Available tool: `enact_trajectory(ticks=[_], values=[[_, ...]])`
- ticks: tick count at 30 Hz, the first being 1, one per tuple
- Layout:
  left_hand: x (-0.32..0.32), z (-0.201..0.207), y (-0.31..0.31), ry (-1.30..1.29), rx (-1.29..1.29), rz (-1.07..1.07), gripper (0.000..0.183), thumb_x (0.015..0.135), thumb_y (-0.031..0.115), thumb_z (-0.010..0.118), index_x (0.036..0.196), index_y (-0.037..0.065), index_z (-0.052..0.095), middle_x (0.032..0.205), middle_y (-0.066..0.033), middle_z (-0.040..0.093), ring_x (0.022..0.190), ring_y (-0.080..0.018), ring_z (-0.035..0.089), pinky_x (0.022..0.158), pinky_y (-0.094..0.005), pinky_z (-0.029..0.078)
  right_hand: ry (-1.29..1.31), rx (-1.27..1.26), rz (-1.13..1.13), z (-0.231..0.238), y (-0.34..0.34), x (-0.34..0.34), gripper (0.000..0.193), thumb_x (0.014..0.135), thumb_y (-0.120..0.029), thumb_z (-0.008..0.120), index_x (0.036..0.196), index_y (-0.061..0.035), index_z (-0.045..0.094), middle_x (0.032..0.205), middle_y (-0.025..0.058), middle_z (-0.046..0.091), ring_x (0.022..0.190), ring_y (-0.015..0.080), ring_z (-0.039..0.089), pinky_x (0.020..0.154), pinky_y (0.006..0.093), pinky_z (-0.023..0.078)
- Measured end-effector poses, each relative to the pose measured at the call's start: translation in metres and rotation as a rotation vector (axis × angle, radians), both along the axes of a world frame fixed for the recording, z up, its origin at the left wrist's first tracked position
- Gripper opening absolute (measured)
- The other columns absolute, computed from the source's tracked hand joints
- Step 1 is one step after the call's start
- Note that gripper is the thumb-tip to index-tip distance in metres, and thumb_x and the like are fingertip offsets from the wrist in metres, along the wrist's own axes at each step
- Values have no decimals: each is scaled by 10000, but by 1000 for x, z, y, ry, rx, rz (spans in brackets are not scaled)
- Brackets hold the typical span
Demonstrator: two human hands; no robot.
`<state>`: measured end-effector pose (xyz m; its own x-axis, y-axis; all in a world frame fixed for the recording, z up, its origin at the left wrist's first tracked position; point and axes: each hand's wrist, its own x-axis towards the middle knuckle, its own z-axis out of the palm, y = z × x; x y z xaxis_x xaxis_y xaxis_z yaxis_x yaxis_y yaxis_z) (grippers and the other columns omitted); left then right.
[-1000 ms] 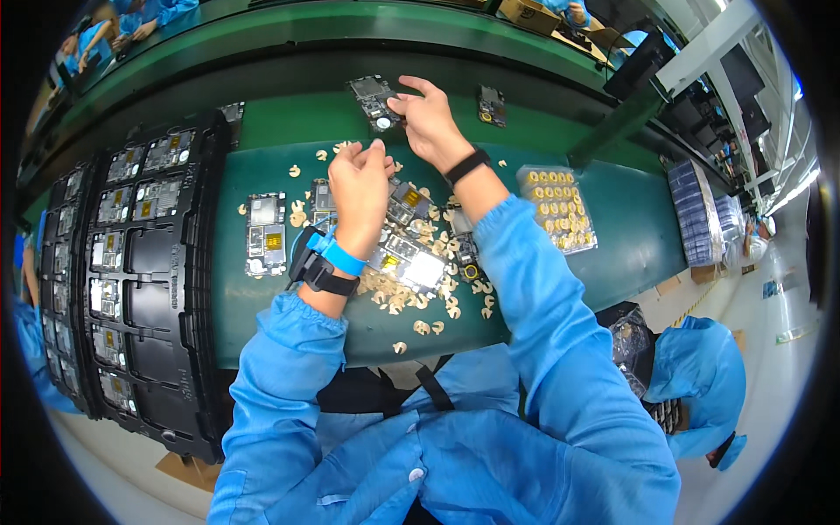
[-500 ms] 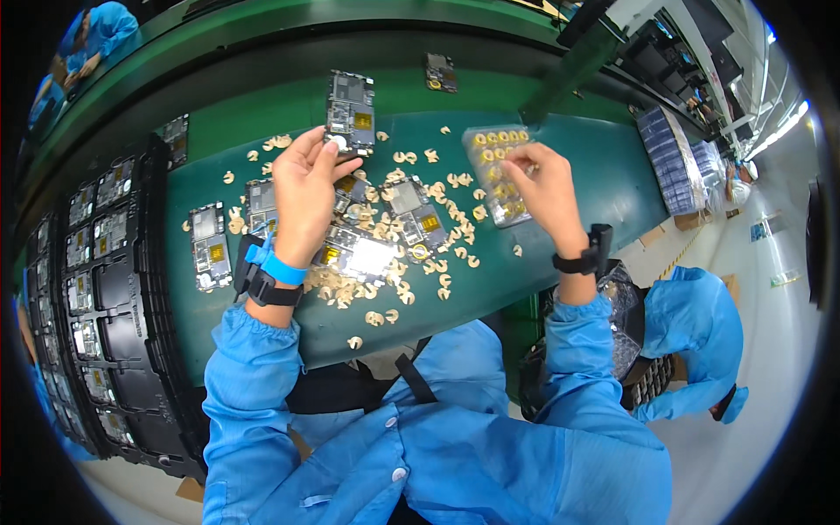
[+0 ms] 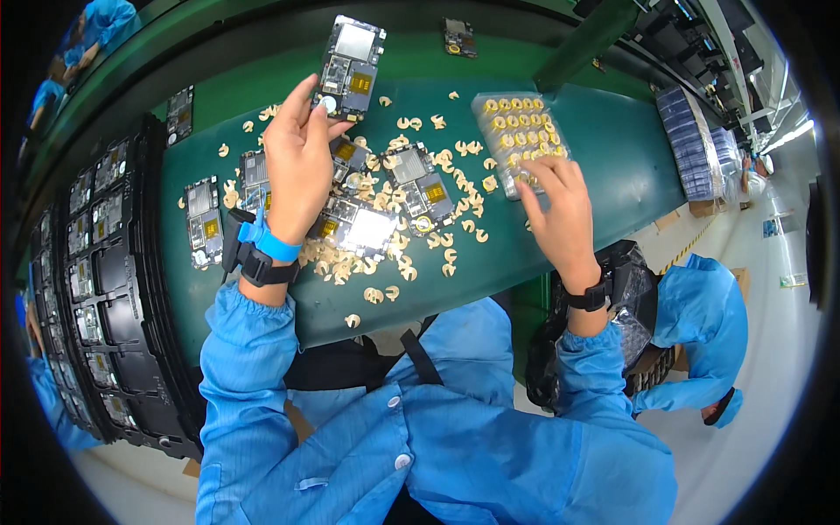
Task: Assemble small electronic components onto circuit boards at a factory production line.
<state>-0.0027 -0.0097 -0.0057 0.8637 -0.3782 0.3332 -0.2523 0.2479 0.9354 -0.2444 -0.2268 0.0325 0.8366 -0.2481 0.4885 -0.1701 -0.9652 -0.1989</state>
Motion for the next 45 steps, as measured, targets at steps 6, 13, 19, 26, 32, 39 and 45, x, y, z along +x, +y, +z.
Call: enact_trajectory(ticks=[6, 13, 19, 26, 32, 39, 45], values=[[-3, 2, 2, -70, 7, -16, 263, 1079, 20, 451, 1304, -54, 567, 1120, -148, 668, 1015, -197, 710, 898, -315, 623, 30, 212, 353, -13, 46, 29, 205, 845, -106, 779, 1023, -26, 716, 1030, 110, 631, 965, 320, 603, 841, 422, 503], [-7, -1, 0, -98, 25, -69, 221, 1079, 27, 449, 1162, -77, 626, 1157, -131, 658, 973, -201, 716, 865, -320, 612, 87, 306, 380, -28, 60, 28, 217, 840, -102, 785, 1038, -35, 728, 1010, 101, 631, 942, 298, 615, 827, 399, 512], [-6, 1, 7, -80, 67, -48, 224, 1080, 25, 445, 1170, -73, 625, 1143, -135, 655, 961, -200, 716, 862, -315, 607, 10, 85, -109, -5, -18, 0, 217, 888, -76, 733, 1093, -4, 725, 1058, 155, 675, 1029, 360, 630, 895, 425, 507], [-4, -1, 2, -127, 73, -37, 242, 1087, 27, 438, 1202, -70, 629, 1152, -124, 641, 971, -197, 713, 860, -314, 610, 97, 150, -94, -6, -45, -19, 220, 917, -81, 703, 1119, 5, 716, 1115, 161, 671, 1053, 369, 618, 920, 434, 496], [-6, -3, 0, -141, 85, -26, 248, 1095, 43, 440, 1207, -68, 631, 1167, -132, 638, 979, -205, 717, 858, -317, 616, 27, 109, -3, -3, -37, -31, 223, 899, -63, 725, 1116, -14, 712, 1119, 143, 663, 1037, 351, 615, 906, 425, 508], [-5, -2, 1, -121, 96, -32, 245, 1095, 56, 454, 1204, -77, 628, 1175, -138, 642, 991, -214, 719, 870, -321, 612, -23, 25, 80, -12, -41, -31, 213, 867, -15, 743, 1079, -19, 724, 1018, 121, 664, 969, 311, 630, 821, 378, 531], [-17, 6, 7, -194, 74, -169, 183, 1059, 55, 545, 1146, -62, 655, 1121, -84, 662, 1008, -160, 674, 885, -292, 553, -223, 382, 242, 18, -11, 54, 159, 903, -19, 714, 1057, -4, 749, 907, 134, 738, 773, 273, 703, 723, 325, 541]])
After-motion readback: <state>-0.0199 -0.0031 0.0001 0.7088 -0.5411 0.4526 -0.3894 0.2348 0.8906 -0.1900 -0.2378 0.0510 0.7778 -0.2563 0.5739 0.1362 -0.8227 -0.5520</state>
